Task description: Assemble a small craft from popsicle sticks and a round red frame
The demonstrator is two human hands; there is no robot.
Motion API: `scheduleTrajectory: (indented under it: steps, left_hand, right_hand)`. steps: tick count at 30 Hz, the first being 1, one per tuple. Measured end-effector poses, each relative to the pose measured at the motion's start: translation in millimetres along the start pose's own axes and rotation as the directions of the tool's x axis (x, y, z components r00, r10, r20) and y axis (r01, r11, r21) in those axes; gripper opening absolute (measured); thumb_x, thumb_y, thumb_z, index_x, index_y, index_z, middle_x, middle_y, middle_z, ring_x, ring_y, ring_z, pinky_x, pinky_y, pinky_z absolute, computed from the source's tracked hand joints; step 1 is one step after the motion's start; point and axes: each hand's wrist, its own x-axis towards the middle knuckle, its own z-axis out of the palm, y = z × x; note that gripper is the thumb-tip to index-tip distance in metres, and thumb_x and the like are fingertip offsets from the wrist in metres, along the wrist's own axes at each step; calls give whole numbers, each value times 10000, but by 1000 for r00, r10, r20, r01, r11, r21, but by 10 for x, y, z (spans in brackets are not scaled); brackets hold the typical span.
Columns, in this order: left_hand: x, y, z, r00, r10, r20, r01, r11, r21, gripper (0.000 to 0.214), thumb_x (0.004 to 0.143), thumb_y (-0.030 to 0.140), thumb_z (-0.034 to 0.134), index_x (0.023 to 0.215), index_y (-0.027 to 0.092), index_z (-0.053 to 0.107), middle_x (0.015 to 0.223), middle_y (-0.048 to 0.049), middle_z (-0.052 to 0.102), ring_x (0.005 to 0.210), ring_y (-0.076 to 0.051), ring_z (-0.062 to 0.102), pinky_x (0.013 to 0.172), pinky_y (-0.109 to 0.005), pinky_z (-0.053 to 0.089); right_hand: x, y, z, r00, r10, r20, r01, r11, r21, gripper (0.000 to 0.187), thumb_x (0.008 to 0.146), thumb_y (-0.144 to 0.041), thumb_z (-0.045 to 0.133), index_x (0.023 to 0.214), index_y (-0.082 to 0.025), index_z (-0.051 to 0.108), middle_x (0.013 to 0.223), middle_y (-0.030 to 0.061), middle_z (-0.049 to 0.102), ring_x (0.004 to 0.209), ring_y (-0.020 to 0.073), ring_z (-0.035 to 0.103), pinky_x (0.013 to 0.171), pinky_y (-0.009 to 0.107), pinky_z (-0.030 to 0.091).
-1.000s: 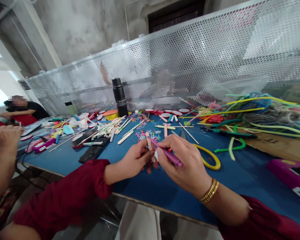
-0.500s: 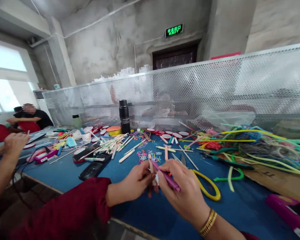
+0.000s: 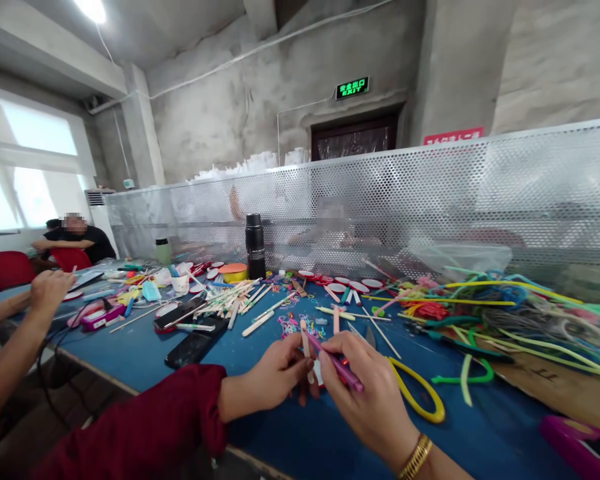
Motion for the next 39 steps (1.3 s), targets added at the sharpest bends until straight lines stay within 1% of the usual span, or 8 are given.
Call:
scheduleTrajectory:
  steps: [8, 13, 17, 20, 27, 32, 39]
  left_hand:
    - [4, -29, 39, 1000, 2, -9, -3, 999, -36, 593, 879, 772, 618, 1001, 216, 455, 719, -1, 650, 474, -109, 572, 464, -216, 424]
    - [26, -64, 42, 1000, -8, 1, 8, 999, -48, 625, 856, 796, 627, 1001, 212, 455, 722, 1, 646, 484, -111, 574, 473, -224, 429]
    - [8, -60, 25, 999, -30, 45, 30, 999, -19, 614, 891, 775, 597, 1068, 205, 453, 765, -11, 667, 478, -102, 587, 432, -192, 356]
    - [-10, -47, 14, 997, -47, 61, 47, 999, 5, 590, 910, 758, 585, 1060, 209, 432, 764, -4, 668, 460, -88, 590, 421, -175, 337]
    - [-24, -24, 25, 998, -49, 34, 46, 997, 69, 547, 936, 722, 571, 1064, 208, 432, 757, 5, 663, 455, -84, 584, 415, -176, 365]
    - [-23, -47, 16, 998, -44, 38, 41, 997, 58, 541, 947, 708, 567, 1088, 202, 439, 756, 4, 670, 456, -81, 595, 415, -165, 366]
    - [-33, -41, 3, 999, -41, 31, 40, 998, 48, 526, 951, 681, 584, 1102, 198, 439, 757, -2, 682, 462, -90, 607, 416, -168, 382]
  right_hand:
    - [15, -5, -1, 999, 50, 1, -50, 999, 16, 122, 978, -291, 622, 869, -242, 650, 771, 14, 719, 665, 169, 704, 607, 274, 563]
    - [15, -10, -3, 990, 140, 22, -141, 988, 61, 191, 976, -332, 616, 810, -244, 652, 714, -4, 704, 580, 153, 670, 552, 260, 538]
    - [13, -2, 4, 973, 225, 58, -230, 968, 102, 230, 978, -373, 604, 800, -238, 657, 647, -17, 675, 512, 146, 619, 493, 259, 495]
    - [21, -2, 9, 964, 258, 59, -264, 957, 123, 247, 968, -391, 607, 782, -236, 652, 627, -18, 662, 498, 145, 598, 482, 261, 480]
    - [22, -2, 0, 970, 237, 44, -241, 966, 91, 238, 961, -389, 619, 790, -231, 669, 667, 0, 691, 539, 151, 627, 525, 268, 498]
    - [14, 21, -7, 972, 228, 49, -231, 970, 74, 235, 964, -380, 617, 787, -232, 659, 653, -9, 677, 533, 147, 616, 525, 267, 492]
    - [-8, 36, 0, 977, 214, 26, -215, 975, 59, 186, 963, -346, 618, 824, -232, 667, 698, -3, 694, 567, 153, 636, 550, 275, 501]
